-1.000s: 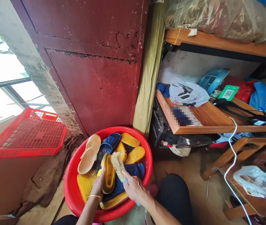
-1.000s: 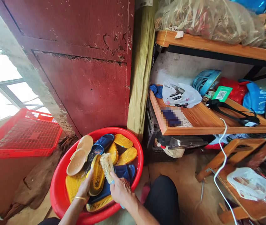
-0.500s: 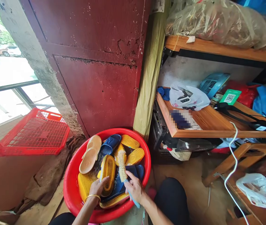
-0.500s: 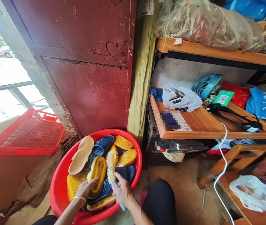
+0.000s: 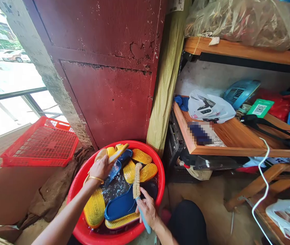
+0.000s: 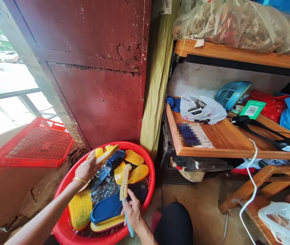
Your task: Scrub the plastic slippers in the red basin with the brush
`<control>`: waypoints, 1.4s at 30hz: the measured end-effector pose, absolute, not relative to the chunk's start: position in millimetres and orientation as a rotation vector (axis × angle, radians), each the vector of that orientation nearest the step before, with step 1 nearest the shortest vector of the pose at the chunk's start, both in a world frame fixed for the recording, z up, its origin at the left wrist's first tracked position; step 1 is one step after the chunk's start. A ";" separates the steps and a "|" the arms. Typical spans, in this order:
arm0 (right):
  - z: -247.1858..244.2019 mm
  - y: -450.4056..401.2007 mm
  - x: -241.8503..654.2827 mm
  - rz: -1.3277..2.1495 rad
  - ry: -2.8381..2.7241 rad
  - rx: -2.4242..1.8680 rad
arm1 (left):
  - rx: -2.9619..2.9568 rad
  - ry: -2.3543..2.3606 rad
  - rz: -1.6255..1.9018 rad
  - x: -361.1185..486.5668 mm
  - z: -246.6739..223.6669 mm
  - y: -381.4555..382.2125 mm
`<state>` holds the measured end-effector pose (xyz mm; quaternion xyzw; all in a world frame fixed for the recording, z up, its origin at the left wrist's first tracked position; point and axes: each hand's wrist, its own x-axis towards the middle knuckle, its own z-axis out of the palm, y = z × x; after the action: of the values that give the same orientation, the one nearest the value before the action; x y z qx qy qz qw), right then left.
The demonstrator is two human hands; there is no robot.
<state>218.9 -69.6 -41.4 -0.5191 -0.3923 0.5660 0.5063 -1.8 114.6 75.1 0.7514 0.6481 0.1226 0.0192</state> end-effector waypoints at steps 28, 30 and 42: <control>-38.0 -61.3 222.4 1.187 -0.831 -1.272 | 1.897 1.109 0.557 82.6 -33.0 -24.0; -35.9 -62.4 221.6 1.169 -0.818 -1.277 | 1.827 1.094 0.574 89.0 -32.2 -23.2; -2.6 -53.8 224.2 1.004 -0.878 -1.315 | 1.554 1.318 1.007 68.0 -7.1 -24.6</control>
<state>224.2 -53.8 -2.6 -0.5656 -0.3776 0.4318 0.5925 68.0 -24.6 -7.1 0.6201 0.5261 0.4019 0.4209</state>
